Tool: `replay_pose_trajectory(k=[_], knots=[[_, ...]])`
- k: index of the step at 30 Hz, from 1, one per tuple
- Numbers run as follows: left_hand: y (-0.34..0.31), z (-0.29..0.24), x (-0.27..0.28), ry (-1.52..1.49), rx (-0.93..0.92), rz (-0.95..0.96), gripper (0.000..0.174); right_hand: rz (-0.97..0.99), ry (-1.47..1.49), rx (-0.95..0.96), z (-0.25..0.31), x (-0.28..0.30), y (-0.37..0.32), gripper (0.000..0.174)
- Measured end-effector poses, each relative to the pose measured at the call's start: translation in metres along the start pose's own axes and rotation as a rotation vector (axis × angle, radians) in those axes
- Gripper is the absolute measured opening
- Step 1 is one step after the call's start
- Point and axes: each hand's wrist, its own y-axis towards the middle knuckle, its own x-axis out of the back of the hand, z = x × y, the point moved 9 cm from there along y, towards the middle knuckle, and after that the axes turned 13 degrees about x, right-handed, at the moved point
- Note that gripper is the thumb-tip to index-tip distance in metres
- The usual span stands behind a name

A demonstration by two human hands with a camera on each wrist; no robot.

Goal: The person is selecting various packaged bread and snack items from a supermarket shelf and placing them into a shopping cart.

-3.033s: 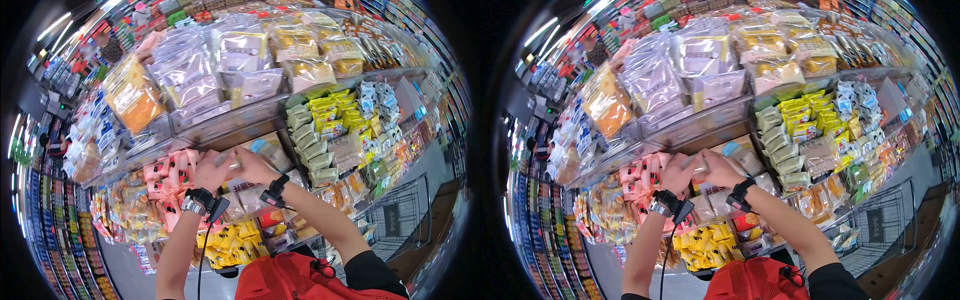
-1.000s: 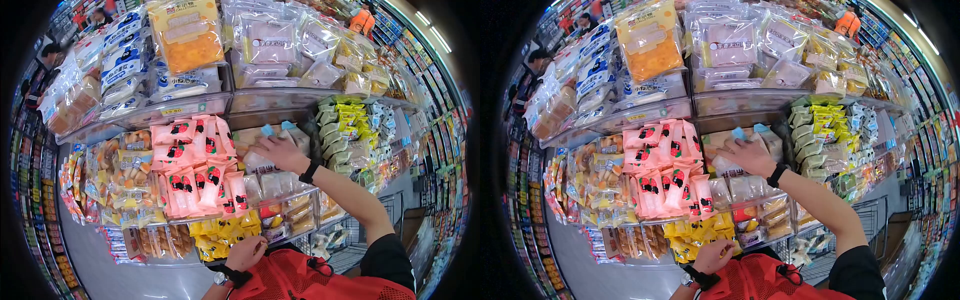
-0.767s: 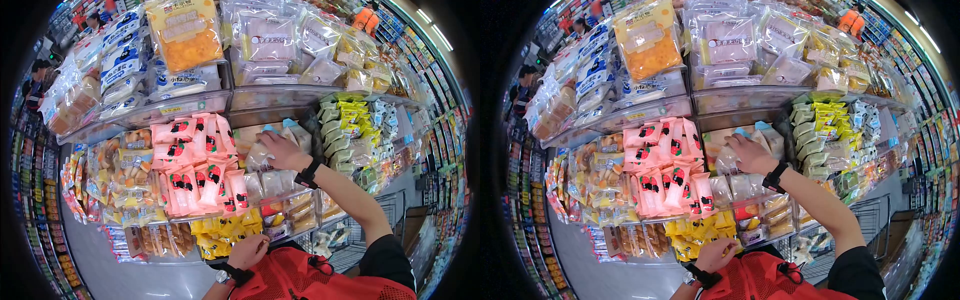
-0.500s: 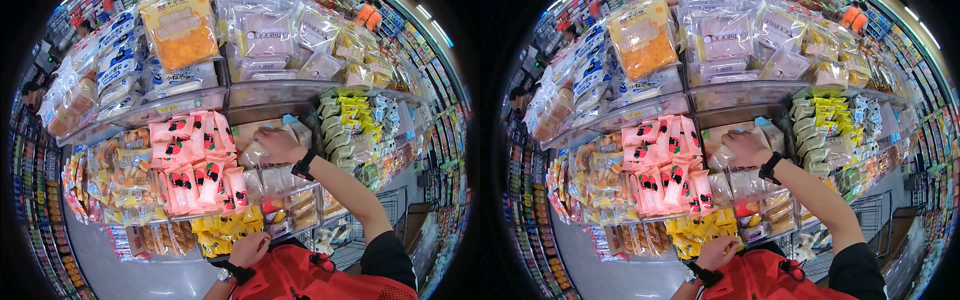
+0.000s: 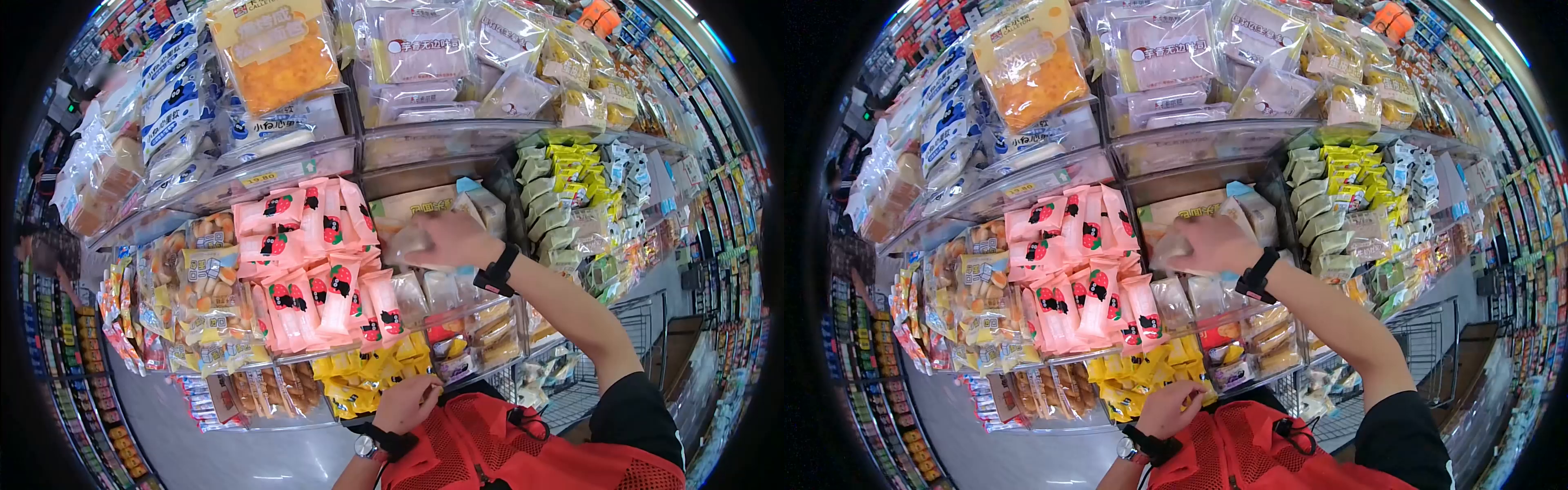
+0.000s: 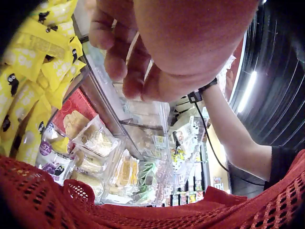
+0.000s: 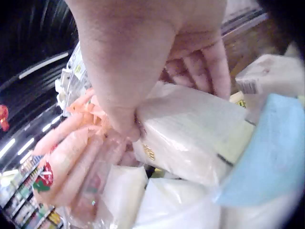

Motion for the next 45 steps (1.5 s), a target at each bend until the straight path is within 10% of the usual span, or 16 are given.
replay_pose_trajectory(k=[12,45], knots=[[0.004,-0.004,-0.002,0.023,-0.032,0.014,0.018,-0.495,0.164,-0.364,-0.042,0.025,-0.003,0.070],[0.006,0.000,0.002,0.026,-0.011,0.025,0.019,-0.284,0.242,-0.246,-0.032,-0.011,-0.022,0.077]])
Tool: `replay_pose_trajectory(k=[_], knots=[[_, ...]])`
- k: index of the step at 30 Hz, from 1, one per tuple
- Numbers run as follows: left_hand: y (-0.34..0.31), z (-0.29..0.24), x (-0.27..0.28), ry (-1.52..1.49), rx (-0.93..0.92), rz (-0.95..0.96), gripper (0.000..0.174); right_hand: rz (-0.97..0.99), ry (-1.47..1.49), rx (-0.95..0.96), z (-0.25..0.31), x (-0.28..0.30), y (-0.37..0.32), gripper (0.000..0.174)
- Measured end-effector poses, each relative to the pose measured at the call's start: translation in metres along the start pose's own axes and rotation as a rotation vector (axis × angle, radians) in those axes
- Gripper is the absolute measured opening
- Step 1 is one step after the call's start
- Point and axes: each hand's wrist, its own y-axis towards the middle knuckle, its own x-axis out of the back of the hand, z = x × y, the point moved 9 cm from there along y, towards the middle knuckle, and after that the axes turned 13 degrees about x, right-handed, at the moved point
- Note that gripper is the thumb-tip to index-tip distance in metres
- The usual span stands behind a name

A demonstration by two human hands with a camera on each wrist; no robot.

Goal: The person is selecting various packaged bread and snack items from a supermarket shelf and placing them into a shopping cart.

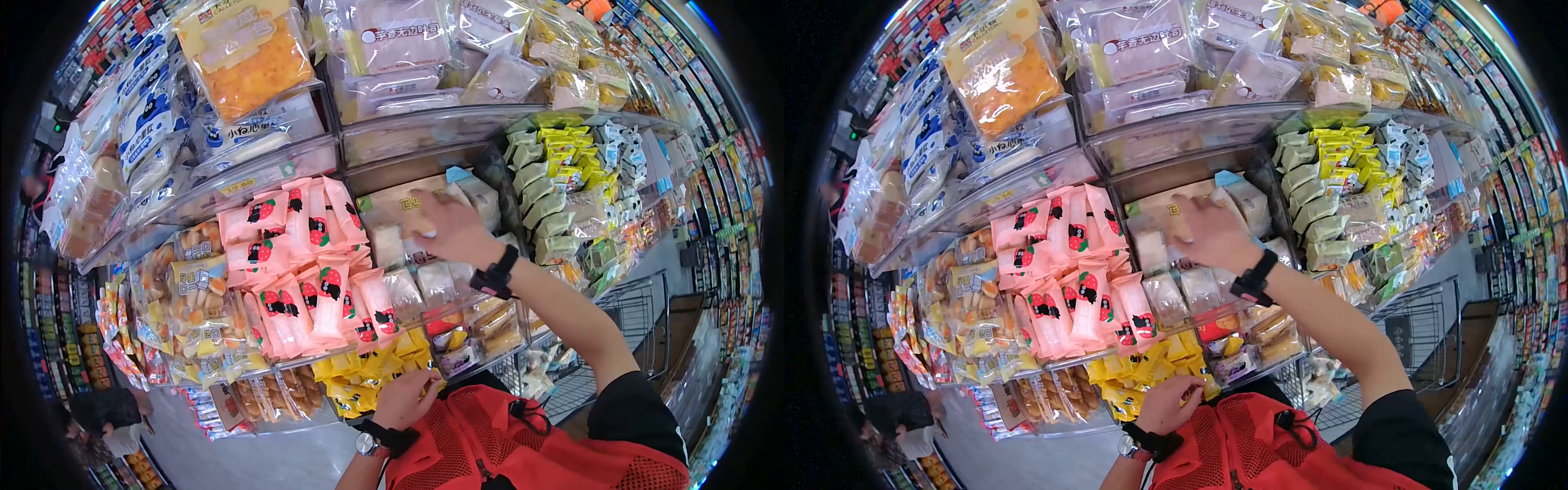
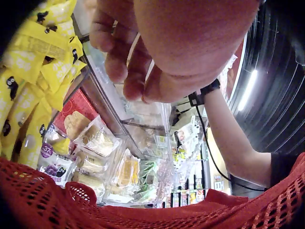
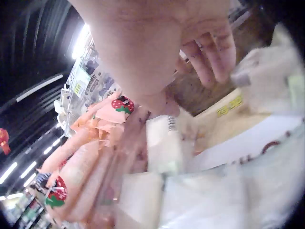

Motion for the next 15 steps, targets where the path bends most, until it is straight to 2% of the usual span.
replay_pose_trajectory(k=[2,3,5,9,11,15], knots=[[0.000,-0.001,0.002,0.004,-0.053,-0.042,0.018,-0.221,-0.470,0.100,-0.009,0.028,-0.011,0.082],[0.000,-0.002,0.001,0.005,-0.054,-0.042,0.018,-0.222,-0.470,0.100,-0.015,0.031,-0.014,0.082],[0.002,-0.004,-0.001,-0.003,-0.043,-0.016,0.018,-0.033,-0.553,-0.065,-0.042,0.025,-0.020,0.086],[0.003,-0.007,-0.006,0.020,-0.017,0.023,0.016,-0.047,-0.542,-0.060,-0.046,0.020,-0.012,0.084],[0.004,-0.011,-0.006,0.027,-0.040,0.011,0.016,0.180,-0.306,-0.209,-0.063,0.003,-0.004,0.080],[0.002,-0.011,-0.004,0.029,-0.038,0.006,0.016,0.113,-0.126,-0.217,-0.065,0.003,0.002,0.077]])
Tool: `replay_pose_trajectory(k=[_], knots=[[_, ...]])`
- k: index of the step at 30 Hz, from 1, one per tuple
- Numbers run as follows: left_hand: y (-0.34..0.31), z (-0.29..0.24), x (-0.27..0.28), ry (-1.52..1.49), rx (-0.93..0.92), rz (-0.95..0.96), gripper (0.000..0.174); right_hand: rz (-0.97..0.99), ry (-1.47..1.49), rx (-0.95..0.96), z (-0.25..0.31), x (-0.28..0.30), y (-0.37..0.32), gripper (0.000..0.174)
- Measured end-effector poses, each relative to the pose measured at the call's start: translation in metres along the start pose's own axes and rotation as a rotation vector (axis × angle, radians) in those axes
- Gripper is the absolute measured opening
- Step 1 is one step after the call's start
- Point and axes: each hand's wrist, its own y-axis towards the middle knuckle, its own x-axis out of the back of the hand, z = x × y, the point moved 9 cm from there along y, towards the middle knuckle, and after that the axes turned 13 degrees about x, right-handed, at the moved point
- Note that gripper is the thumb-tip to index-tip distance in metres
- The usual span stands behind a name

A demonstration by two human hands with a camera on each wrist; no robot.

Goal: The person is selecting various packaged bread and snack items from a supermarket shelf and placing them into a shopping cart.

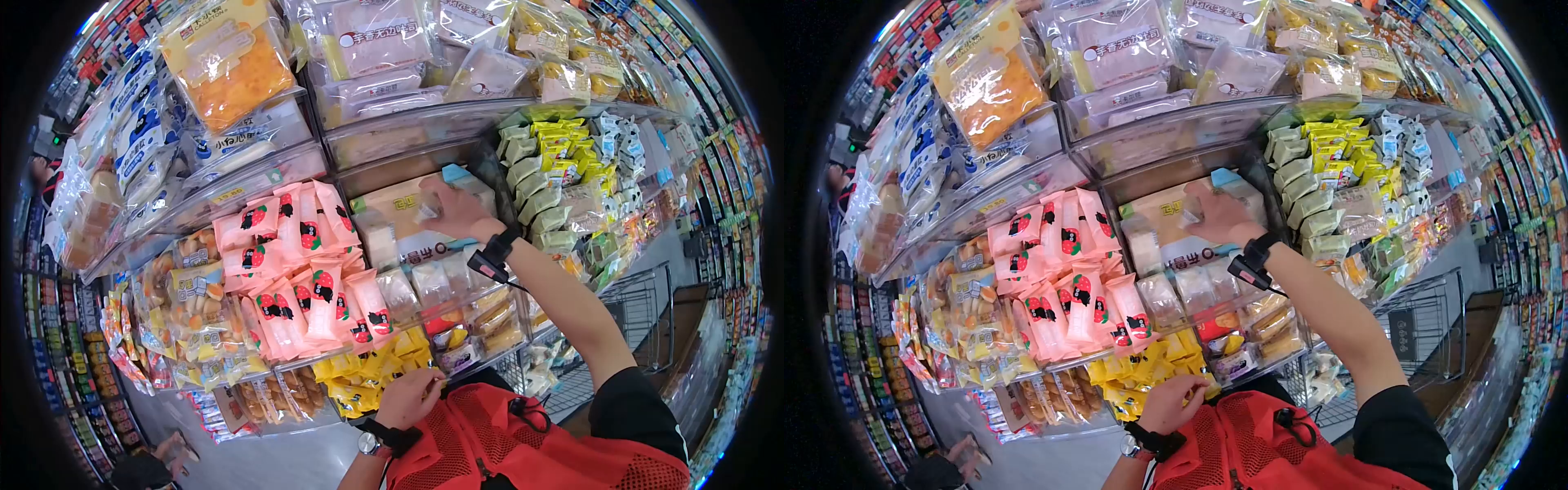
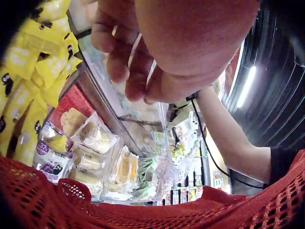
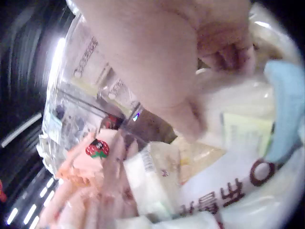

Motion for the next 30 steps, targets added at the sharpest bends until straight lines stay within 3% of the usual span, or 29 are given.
replay_pose_trajectory(k=[2,3,5,7,10,12,21,25,27,28,29,30], knots=[[-0.001,0.000,0.002,-0.017,0.030,0.015,0.015,-0.068,0.384,0.045,0.008,0.007,-0.002,0.076],[-0.002,0.002,0.001,-0.017,0.032,0.015,0.015,-0.066,0.386,0.045,0.006,0.000,-0.001,0.076],[0.000,0.003,0.000,-0.032,0.020,0.006,0.018,-0.105,0.837,0.166,0.012,-0.015,0.004,0.064],[0.001,0.002,0.000,-0.033,0.004,0.001,0.017,-0.032,0.900,0.184,0.017,-0.020,0.006,0.061],[0.002,-0.001,0.003,-0.038,-0.010,-0.009,0.017,0.035,0.840,0.205,0.011,-0.031,0.009,0.066],[0.002,-0.002,0.004,-0.040,-0.011,-0.011,0.018,0.099,0.316,0.292,0.012,-0.025,0.005,0.070],[0.006,-0.001,-0.004,0.014,0.016,0.055,0.017,0.065,0.487,0.371,0.020,-0.028,0.001,0.072],[0.007,-0.003,-0.002,-0.013,-0.001,0.030,0.017,0.122,0.473,0.314,0.013,-0.023,-0.002,0.072],[0.007,-0.002,0.000,-0.020,-0.004,0.018,0.018,-0.396,-0.072,0.377,0.001,0.015,-0.005,0.071],[0.006,-0.003,0.001,-0.015,-0.007,0.018,0.018,-0.285,-0.252,0.234,0.002,0.034,-0.009,0.072],[0.005,-0.003,0.001,-0.011,-0.012,0.019,0.018,-0.284,-0.250,0.234,0.006,0.045,-0.012,0.072],[0.005,-0.003,0.001,-0.009,-0.011,0.021,0.018,-0.193,-0.314,0.075,-0.005,0.046,-0.014,0.072]])
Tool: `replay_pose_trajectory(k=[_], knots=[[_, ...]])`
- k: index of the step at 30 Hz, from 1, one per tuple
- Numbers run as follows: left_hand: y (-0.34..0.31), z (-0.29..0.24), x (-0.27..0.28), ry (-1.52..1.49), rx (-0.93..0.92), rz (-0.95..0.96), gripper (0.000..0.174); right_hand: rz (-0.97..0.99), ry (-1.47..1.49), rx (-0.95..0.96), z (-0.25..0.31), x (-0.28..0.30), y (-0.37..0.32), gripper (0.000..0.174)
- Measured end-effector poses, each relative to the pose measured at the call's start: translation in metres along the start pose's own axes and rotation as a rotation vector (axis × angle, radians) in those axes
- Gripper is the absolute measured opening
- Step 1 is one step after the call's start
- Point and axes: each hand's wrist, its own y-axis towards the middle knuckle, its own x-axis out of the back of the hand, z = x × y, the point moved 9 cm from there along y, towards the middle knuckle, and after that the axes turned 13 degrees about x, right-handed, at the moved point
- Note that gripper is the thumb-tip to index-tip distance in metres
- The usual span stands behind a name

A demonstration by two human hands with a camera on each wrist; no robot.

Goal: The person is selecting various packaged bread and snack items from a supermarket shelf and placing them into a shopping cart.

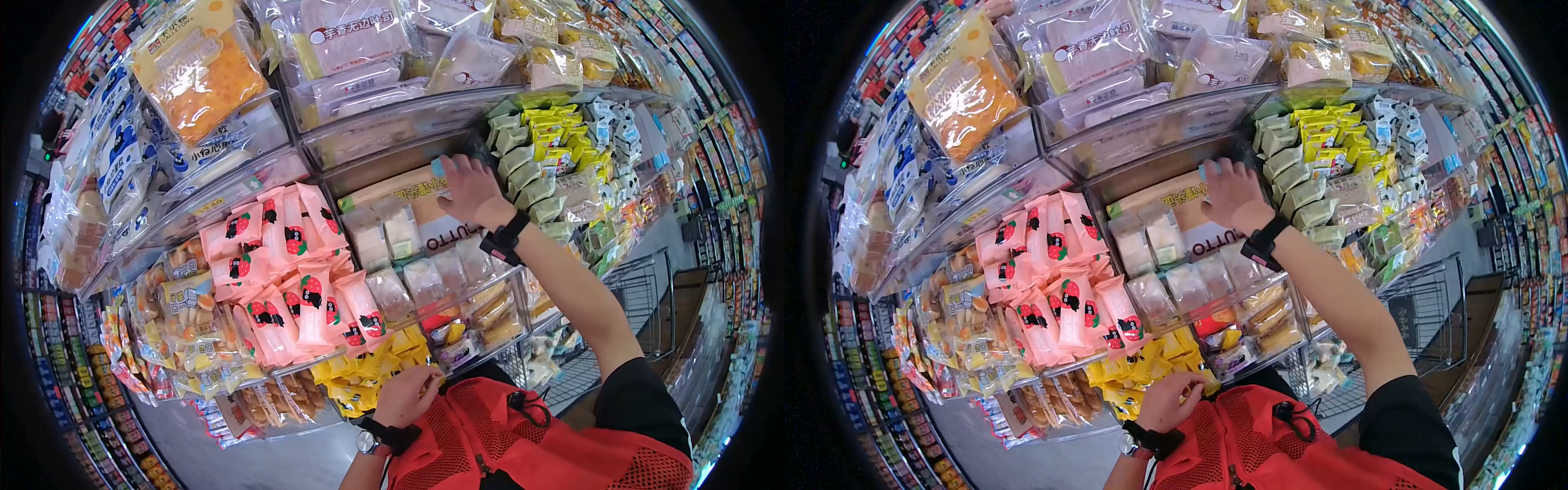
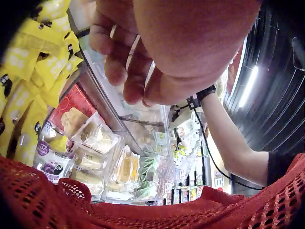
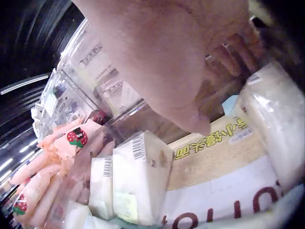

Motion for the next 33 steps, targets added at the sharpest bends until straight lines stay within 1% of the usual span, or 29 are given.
replay_pose_trajectory(k=[1,2,3,5,6,7,9,10,12,13,15,16,17,19,20,21,22,23,25,27,29,30,31,33], knots=[[0.001,0.000,-0.001,0.004,-0.009,0.000,0.018,0.116,-0.074,-0.139,-0.015,-0.005,-0.006,0.073],[0.002,-0.002,-0.002,0.007,-0.021,0.001,0.018,0.188,-0.048,-0.152,-0.032,-0.025,-0.004,0.071],[0.003,-0.004,-0.002,0.008,-0.028,0.006,0.018,0.186,-0.051,-0.160,-0.037,-0.028,-0.003,0.071],[0.004,-0.005,-0.002,0.011,0.004,0.014,0.017,0.303,-0.008,-0.144,-0.040,-0.048,-0.004,0.073],[0.004,-0.005,-0.003,0.014,0.003,0.021,0.017,0.279,0.021,-0.128,-0.038,-0.046,-0.003,0.062],[0.004,-0.005,-0.003,0.007,-0.004,0.014,0.017,0.280,0.024,-0.137,-0.036,-0.047,-0.003,0.062],[0.006,-0.008,-0.004,0.003,-0.014,0.021,0.017,0.083,0.206,-0.142,-0.029,-0.038,0.003,0.057],[0.006,-0.010,-0.004,0.003,0.003,0.028,0.016,0.084,0.209,-0.155,-0.025,-0.039,0.005,0.057],[0.006,-0.010,-0.007,0.015,0.016,0.052,0.016,0.204,0.326,-0.023,-0.001,-0.054,0.013,0.062],[0.006,-0.009,-0.009,0.025,0.018,0.059,0.016,0.198,0.333,-0.042,0.001,-0.054,0.011,0.062],[0.008,-0.010,-0.014,0.046,0.013,0.086,0.016,0.107,0.562,0.075,0.019,-0.051,0.005,0.067],[0.009,-0.014,-0.013,0.021,0.001,0.072,0.015,0.099,0.569,0.053,0.017,-0.052,0.002,0.067],[0.008,-0.018,-0.012,-0.005,-0.007,0.062,0.015,0.102,0.581,0.039,0.018,-0.053,-0.003,0.064],[0.014,-0.030,-0.012,0.027,-0.011,0.092,0.015,0.087,0.593,0.004,0.009,-0.041,-0.018,0.061],[0.016,-0.034,-0.012,0.048,-0.002,0.107,0.014,0.032,0.564,0.032,0.008,-0.030,-0.029,0.056],[0.017,-0.039,-0.015,0.062,-0.005,0.134,0.014,-0.020,0.536,0.057,0.009,-0.016,-0.043,0.051],[0.021,-0.047,-0.015,0.083,-0.045,0.135,0.014,-0.154,0.502,0.040,0.005,-0.002,-0.061,0.042],[0.023,-0.053,-0.016,0.105,-0.085,0.141,0.014,-0.200,0.563,-0.009,0.005,0.023,-0.085,0.034],[0.026,-0.059,-0.027,0.117,-0.108,0.180,0.013,-0.435,0.564,0.147,0.008,0.048,-0.136,0.022],[0.027,-0.064,-0.043,0.125,-0.126,0.227,0.012,-0.472,0.656,0.143,0.014,0.054,-0.204,0.021],[0.023,-0.065,-0.062,0.168,-0.170,0.294,0.009,-0.487,0.696,0.182,0.020,0.055,-0.268,0.018],[0.018,-0.065,-0.075,0.252,-0.163,0.334,0.009,-0.368,0.714,0.106,0.016,0.036,-0.301,0.026],[0.017,-0.068,-0.087,0.259,-0.154,0.366,0.011,-0.371,0.698,0.051,0.007,0.016,-0.335,0.026],[0.011,-0.074,-0.113,0.328,-0.108,0.454,0.017,-0.234,0.900,-0.346,-0.019,-0.075,-0.413,0.026]])
